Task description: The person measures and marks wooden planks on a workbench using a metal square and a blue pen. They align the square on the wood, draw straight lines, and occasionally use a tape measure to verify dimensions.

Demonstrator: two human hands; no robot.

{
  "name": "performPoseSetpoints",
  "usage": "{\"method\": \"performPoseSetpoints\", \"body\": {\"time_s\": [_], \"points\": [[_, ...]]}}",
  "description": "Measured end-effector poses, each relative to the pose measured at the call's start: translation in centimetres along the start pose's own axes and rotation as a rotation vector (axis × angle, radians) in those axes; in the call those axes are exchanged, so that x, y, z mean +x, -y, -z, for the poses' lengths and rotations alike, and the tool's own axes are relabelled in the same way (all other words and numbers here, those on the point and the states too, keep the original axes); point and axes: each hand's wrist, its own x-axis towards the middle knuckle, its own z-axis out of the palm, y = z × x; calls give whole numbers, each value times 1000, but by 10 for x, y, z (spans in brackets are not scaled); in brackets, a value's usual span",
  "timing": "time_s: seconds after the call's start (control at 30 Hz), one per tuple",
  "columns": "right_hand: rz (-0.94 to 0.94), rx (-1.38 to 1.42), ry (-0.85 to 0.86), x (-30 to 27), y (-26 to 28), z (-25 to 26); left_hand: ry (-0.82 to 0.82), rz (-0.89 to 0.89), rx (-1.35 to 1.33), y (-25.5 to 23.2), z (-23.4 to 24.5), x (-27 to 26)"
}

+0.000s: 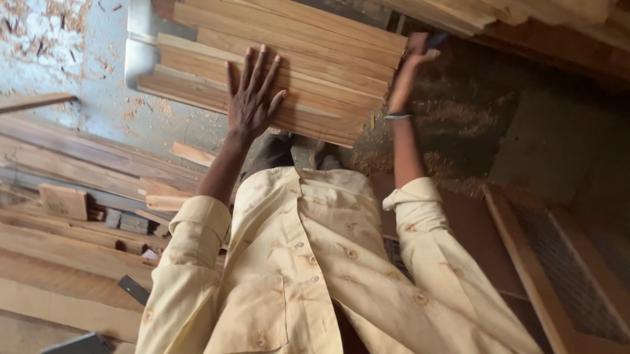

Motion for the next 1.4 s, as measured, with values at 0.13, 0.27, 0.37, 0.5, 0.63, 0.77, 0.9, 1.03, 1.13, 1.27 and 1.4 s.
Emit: {"method": "performPoseSetpoints", "body": {"time_s": [0.13, 0.27, 0.37, 0.5, 0.63, 0.77, 0.9, 1.03, 1.13, 1.27, 1.4], "points": [[-92, -226, 76, 1, -6, -23, -66, -34, -8, 3, -2, -2], [-45, -7, -66, 1, 0, 0, -45, -21, -4, 2, -6, -6], [-160, -165, -83, -11, -17, -11, -89, -53, -20, 6, -6, -2], [-196, -227, -100, -18, -9, -12, -115, -81, -46, 13, -9, -1], [-54, -58, -223, -17, 14, -7, -105, -113, -59, 15, -13, -2], [-199, -269, -246, -44, -2, -20, -85, -123, -79, 19, -16, -6], [-276, -317, -215, -41, 6, -30, -97, -114, -91, 20, -8, 0], [-151, -188, -246, -33, 33, -20, -110, -124, -90, 24, -17, -3], [-168, -160, -271, -40, 34, -24, -161, -150, -51, 24, -16, -2], [-395, -333, -269, -44, 21, -43, -64, -118, -83, 22, -20, 1], [-231, -203, -245, -41, 24, -45, -93, -121, -71, 25, -20, 0]]}}
